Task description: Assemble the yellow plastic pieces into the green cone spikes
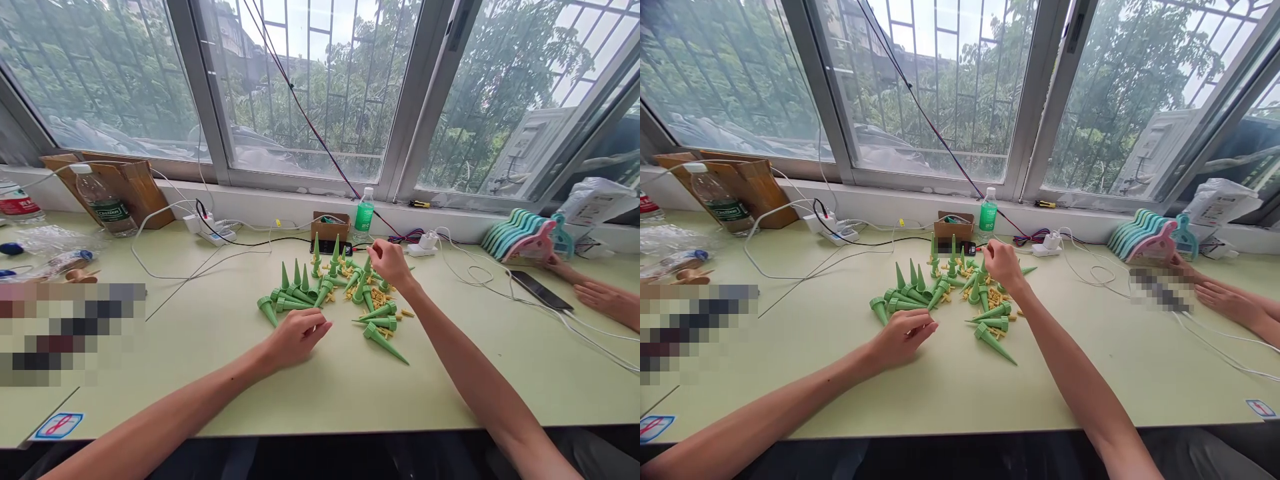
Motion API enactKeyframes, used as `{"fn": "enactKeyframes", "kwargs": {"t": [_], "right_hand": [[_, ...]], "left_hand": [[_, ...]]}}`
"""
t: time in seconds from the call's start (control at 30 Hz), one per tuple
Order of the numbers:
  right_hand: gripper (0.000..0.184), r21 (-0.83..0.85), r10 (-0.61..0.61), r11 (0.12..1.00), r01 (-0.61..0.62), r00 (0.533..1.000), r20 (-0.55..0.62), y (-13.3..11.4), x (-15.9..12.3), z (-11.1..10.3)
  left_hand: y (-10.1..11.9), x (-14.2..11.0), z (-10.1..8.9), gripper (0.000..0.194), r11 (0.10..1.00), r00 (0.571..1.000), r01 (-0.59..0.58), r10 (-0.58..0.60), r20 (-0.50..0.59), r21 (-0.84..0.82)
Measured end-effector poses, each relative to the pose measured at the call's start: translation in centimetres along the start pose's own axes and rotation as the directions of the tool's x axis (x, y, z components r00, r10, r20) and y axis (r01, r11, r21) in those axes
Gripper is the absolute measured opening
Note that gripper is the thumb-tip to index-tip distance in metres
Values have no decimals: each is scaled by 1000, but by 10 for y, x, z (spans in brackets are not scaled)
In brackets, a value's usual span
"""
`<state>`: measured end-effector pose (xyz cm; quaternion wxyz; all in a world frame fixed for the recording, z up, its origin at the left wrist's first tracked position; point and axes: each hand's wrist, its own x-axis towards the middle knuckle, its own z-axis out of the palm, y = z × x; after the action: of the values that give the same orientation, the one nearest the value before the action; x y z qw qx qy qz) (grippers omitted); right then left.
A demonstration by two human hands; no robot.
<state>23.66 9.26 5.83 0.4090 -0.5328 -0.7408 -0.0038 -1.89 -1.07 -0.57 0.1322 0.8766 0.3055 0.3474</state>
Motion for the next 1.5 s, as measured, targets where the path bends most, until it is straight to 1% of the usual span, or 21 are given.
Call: {"fn": "enactKeyframes", "kwargs": {"t": [0.27,0.4,0.47,0.57,0.6,0.67,0.73,0.8,0.93,1.03,1.13,1.3,1.4,1.5], "right_hand": [[30,-27,-7,1000,7,1000,-22,1,3,5],[25,21,29,999,-29,1000,-7,-3,0,0],[28,49,25,999,-23,999,-45,-7,-5,-5],[34,23,-40,999,44,986,-160,-13,-20,-11],[34,17,-60,998,63,985,-160,-14,-27,-12],[34,17,-81,996,84,987,-139,-13,-41,-11],[36,35,-90,995,94,991,-97,-10,-53,-6],[37,60,-63,996,66,997,-47,-5,-62,1],[36,126,-29,992,20,997,68,0,-67,19],[31,176,-32,984,12,993,116,0,-68,26],[32,218,-61,975,33,990,124,0,-71,27],[34,269,-58,962,44,997,45,-1,-80,22],[33,264,-33,963,46,998,-52,-3,-83,18],[34,235,-22,970,63,985,-171,-5,-83,13]], "left_hand": [[2,2,-1,36,1000,1000,-4,4,5,11],[5,2,-1,30,997,998,57,-57,-2,61],[6,2,-1,25,990,997,82,-83,4,117],[6,4,-4,21,972,994,99,-106,18,215],[6,5,-5,21,964,992,118,-125,17,240],[7,9,-9,21,946,983,174,-184,12,273],[9,17,-13,24,932,967,243,-254,9,270],[10,26,-17,31,919,949,294,-314,36,261],[10,52,-17,44,915,924,316,-356,136,249],[2,71,-10,45,914,910,320,-370,189,251],[-8,85,0,42,910,899,317,-378,219,268],[-19,93,13,34,903,887,290,-378,266,317],[-18,94,17,31,902,880,237,-356,313,361],[-12,95,21,34,906,893,155,-299,336,395]]}}
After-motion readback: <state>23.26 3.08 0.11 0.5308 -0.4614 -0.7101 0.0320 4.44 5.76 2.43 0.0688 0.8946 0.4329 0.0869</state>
